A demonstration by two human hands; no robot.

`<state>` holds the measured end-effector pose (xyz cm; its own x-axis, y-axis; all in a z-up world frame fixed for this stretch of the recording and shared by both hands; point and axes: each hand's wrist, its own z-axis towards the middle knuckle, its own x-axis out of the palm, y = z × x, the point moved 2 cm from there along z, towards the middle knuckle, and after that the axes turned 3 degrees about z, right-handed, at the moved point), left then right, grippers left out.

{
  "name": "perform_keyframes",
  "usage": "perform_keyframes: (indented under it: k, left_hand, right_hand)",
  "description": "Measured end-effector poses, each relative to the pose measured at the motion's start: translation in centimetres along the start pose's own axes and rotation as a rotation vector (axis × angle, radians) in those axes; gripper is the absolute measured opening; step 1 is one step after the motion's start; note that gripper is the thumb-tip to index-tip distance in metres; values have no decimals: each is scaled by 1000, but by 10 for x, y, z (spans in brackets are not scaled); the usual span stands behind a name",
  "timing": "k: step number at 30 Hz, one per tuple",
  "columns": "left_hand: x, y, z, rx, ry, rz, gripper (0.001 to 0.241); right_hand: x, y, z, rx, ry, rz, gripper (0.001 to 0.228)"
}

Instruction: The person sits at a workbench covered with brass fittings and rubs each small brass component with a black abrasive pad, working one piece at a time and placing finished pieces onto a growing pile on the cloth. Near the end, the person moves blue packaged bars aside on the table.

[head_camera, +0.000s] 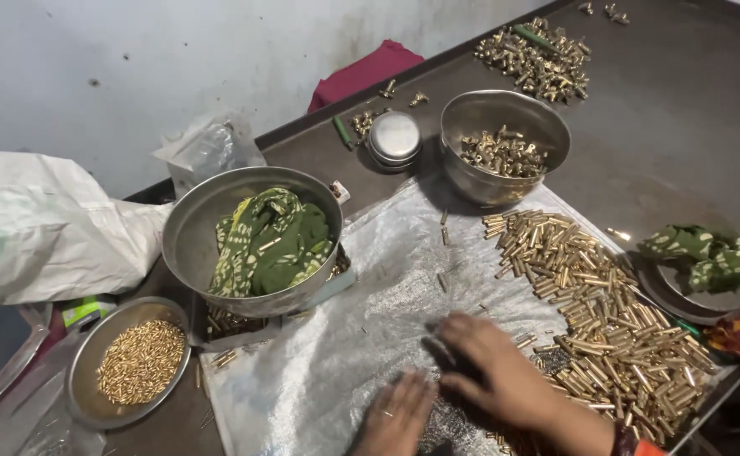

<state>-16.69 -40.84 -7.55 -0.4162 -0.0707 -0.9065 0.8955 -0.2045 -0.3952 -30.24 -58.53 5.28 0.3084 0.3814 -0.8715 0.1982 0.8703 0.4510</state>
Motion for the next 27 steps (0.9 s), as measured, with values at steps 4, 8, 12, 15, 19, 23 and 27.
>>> perform_keyframes:
  k: [4,8,12,15,19,23,27]
  left_hand:
    - [-107,17,-9,-515,113,129,99]
    - [-141,34,-6,-767,-15,118,90]
    - [-145,35,-4,-848,162,101,97]
    - [-150,36,-3,-846,184,103,98]
    - [-145,36,-1,-829,170,72,98]
    - [-139,40,-9,-780,75,104,98]
    - [-134,41,-11,-756,26,125,95]
  right_hand:
    - [-63,-33,54,50,-282,-26,68]
    - [-109,-74,128,86,-432,-262,75]
    - [-97,-94,158,186,-358,-365,77]
    - [-75,-63,151,434,-330,-131,59]
    - [-12,-32,98,377,-256,-266,62]
    - [17,1,55,108,-206,-205,59]
    - [-57,27,55,-68,-333,-153,60]
